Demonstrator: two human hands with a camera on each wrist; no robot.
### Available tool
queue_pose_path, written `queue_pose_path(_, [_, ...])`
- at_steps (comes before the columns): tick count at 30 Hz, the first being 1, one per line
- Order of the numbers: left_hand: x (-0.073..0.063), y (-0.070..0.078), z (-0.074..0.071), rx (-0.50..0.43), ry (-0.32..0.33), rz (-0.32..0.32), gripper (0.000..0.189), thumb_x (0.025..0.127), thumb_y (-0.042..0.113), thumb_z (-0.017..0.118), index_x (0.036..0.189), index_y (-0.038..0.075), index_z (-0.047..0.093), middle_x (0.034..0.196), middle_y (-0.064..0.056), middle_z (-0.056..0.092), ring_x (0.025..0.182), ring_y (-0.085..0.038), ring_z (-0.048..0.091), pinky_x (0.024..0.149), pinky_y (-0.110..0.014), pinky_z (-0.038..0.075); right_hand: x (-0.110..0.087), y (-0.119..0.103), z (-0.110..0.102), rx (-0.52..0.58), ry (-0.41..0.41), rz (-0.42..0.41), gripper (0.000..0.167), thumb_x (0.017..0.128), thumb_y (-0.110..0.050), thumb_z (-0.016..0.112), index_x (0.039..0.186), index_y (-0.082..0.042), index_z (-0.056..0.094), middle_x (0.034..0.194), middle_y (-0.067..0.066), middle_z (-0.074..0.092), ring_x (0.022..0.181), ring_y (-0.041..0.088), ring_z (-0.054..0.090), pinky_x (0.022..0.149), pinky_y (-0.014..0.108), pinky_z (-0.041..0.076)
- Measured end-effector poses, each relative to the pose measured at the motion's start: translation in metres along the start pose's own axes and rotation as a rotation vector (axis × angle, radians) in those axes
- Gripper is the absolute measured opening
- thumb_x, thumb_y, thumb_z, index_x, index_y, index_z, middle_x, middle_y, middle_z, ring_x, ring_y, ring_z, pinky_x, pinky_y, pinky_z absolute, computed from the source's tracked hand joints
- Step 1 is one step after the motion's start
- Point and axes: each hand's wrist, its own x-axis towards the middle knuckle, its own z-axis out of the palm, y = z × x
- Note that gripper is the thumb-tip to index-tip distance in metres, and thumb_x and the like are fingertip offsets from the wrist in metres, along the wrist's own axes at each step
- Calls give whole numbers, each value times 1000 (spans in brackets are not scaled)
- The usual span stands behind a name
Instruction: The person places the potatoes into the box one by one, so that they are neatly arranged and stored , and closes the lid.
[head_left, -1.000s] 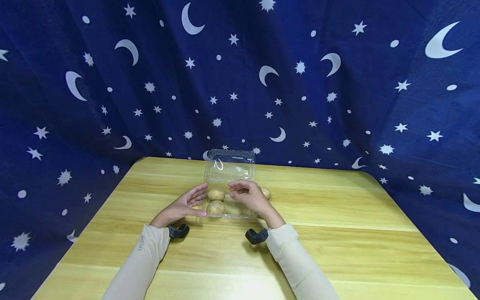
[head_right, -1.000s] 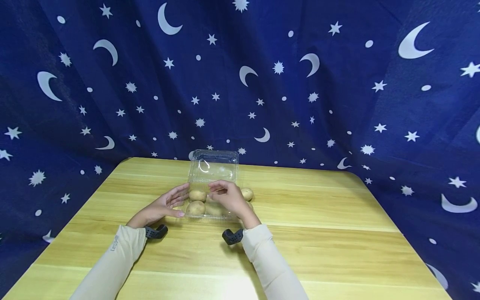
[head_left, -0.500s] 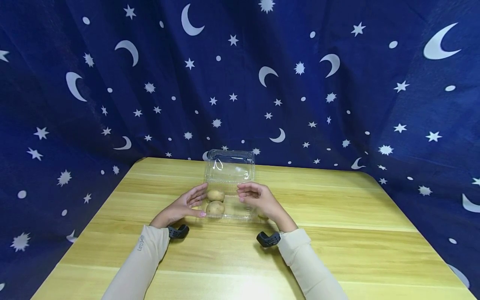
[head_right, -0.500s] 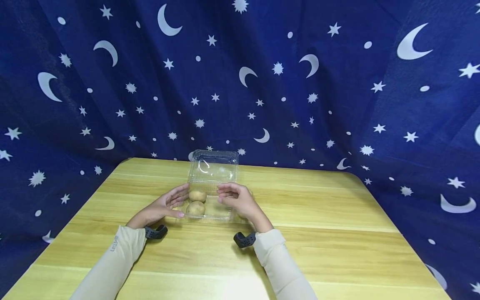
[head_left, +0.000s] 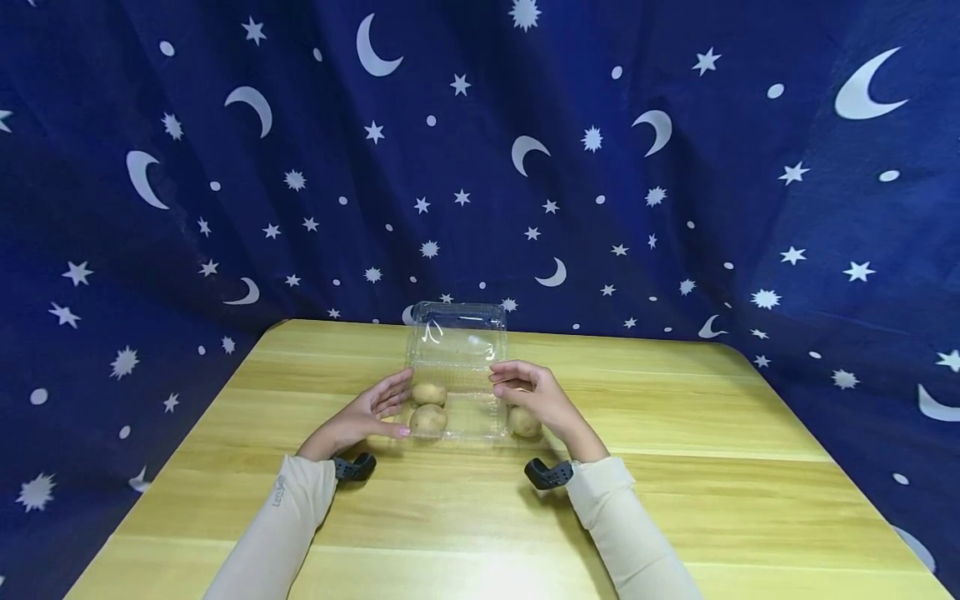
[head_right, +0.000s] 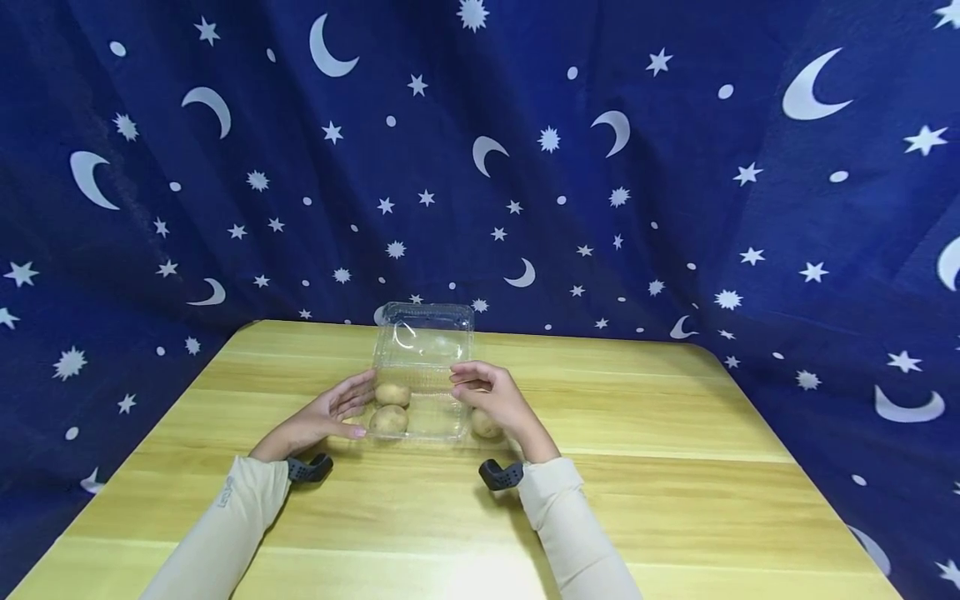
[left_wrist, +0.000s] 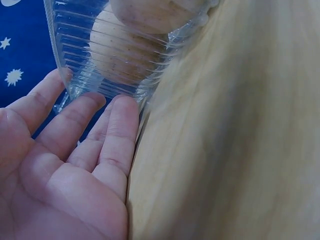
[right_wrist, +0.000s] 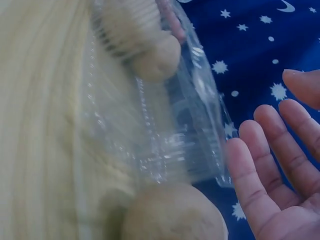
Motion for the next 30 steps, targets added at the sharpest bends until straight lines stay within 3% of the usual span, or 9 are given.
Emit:
queue_pose_path(3, [-1, 0, 1, 0, 0, -1, 108, 94, 8, 85, 171, -5, 10, 176, -32, 11, 161, -53, 17, 128, -61, 25, -1, 1, -5, -13, 19, -11, 40, 102, 5, 67, 138, 20, 58, 133, 40, 64, 109, 20, 71, 94, 22, 58])
queue_pose_path(9, [-2, -1, 1, 10, -8, 10, 109, 94, 10, 85, 171, -5, 9, 176, -32, 10, 161, -53, 16, 128, -61, 24, -3, 5, -15, -8, 93, -35, 36, 102, 7, 66, 135, 20, 60, 128, 39, 66, 102, 6, 69, 92, 19, 57])
queue_pose_path(15, [-1, -2, 0, 18, -9, 20, 108, 94, 10, 85, 171, -6, 10, 176, -33, 11, 160, -54, 17, 128, -56, 29, -3, 14, -22, 4, 267, -50, 31, 99, 11, 67, 129, 21, 64, 118, 31, 73, 96, 1, 69, 89, 17, 55])
queue_pose_path(19, [-1, -3, -1, 17, -8, 20, 108, 94, 11, 85, 171, -5, 10, 175, -33, 12, 160, -54, 17, 128, -56, 30, -4, 22, -25, 30, 349, -26, 30, 99, 14, 66, 127, 21, 64, 113, 22, 76, 96, 1, 69, 89, 16, 55])
queue_pose_path(23, [-2, -3, -1, 14, -8, 17, 108, 94, 11, 85, 171, -5, 10, 176, -32, 12, 160, -54, 17, 128, -57, 29, -4, 28, -28, 33, 371, 7, 30, 99, 13, 66, 128, 20, 64, 117, 24, 75, 97, 2, 68, 90, 15, 55])
queue_pose_path(26, [-2, -2, -1, 12, -9, 15, 108, 94, 11, 85, 171, -5, 10, 176, -32, 11, 160, -54, 17, 128, -57, 28, -5, 33, -30, 24, 387, 31, 30, 99, 12, 66, 128, 19, 65, 125, 29, 72, 105, 9, 69, 91, 15, 54])
queue_pose_path(30, [-2, -2, -1, 9, -9, 10, 108, 94, 10, 85, 171, -5, 10, 176, -32, 11, 161, -53, 16, 128, -58, 26, -6, 40, -32, 14, 410, 64, 31, 100, 11, 66, 130, 18, 65, 134, 32, 68, 122, 29, 66, 94, 14, 53])
